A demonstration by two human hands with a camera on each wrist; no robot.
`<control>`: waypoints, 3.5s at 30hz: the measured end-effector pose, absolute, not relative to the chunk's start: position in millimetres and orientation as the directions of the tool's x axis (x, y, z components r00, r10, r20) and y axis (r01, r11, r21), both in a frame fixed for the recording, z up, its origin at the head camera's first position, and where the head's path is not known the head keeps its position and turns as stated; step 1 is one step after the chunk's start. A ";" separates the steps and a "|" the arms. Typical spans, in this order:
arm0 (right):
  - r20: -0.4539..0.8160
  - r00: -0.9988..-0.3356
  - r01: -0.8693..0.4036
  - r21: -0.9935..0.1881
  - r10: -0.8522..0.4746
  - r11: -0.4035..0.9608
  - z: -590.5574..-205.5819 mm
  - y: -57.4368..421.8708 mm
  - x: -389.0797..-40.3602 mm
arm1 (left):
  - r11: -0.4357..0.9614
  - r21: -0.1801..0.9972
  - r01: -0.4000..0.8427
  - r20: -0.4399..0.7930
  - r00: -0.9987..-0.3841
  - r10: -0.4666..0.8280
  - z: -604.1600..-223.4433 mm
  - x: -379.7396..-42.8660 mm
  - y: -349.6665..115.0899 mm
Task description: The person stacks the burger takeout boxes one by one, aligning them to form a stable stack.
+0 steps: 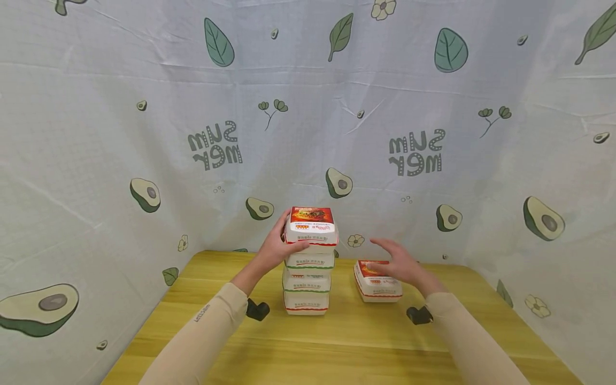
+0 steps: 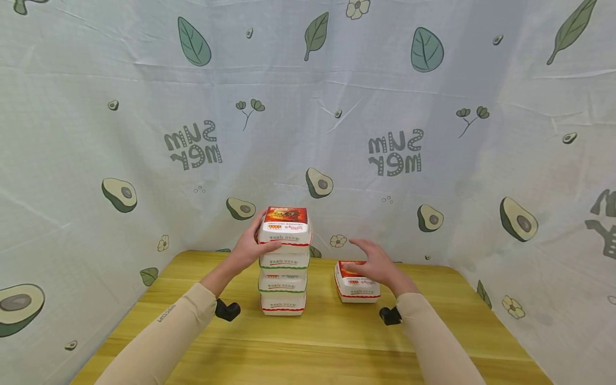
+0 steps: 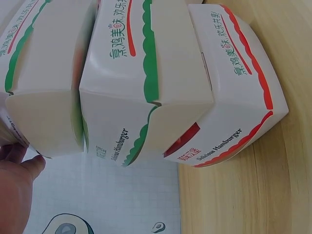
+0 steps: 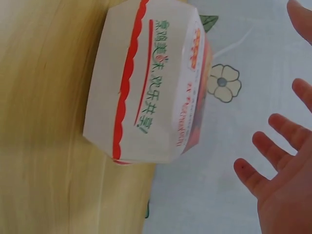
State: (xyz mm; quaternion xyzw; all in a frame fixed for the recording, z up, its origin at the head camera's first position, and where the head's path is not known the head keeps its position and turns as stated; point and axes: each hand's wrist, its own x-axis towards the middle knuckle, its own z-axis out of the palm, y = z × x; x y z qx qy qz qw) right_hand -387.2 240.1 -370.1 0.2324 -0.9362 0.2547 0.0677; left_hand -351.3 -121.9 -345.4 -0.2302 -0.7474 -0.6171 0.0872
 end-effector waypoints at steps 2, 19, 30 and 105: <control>0.229 -0.890 -0.457 -0.453 -0.395 0.766 -372.7 242.1 -387.5 | 0.132 0.884 0.449 0.411 -0.880 0.240 -344.9 -351.5 -122.1; 0.146 -0.892 -0.447 -0.426 -0.428 0.787 -398.2 251.6 -394.0 | 0.130 0.883 0.450 0.414 -0.879 0.236 -344.7 -349.6 -123.0; 0.054 -0.915 -0.391 -0.373 -0.401 0.842 -407.7 247.8 -393.9 | 0.145 0.886 0.440 0.398 -0.883 0.247 -346.0 -349.9 -125.6; 0.107 -0.920 -0.390 -0.343 -0.377 0.855 -414.4 255.4 -386.9 | 0.147 0.879 0.453 0.414 -0.880 0.232 -347.9 -350.0 -125.5</control>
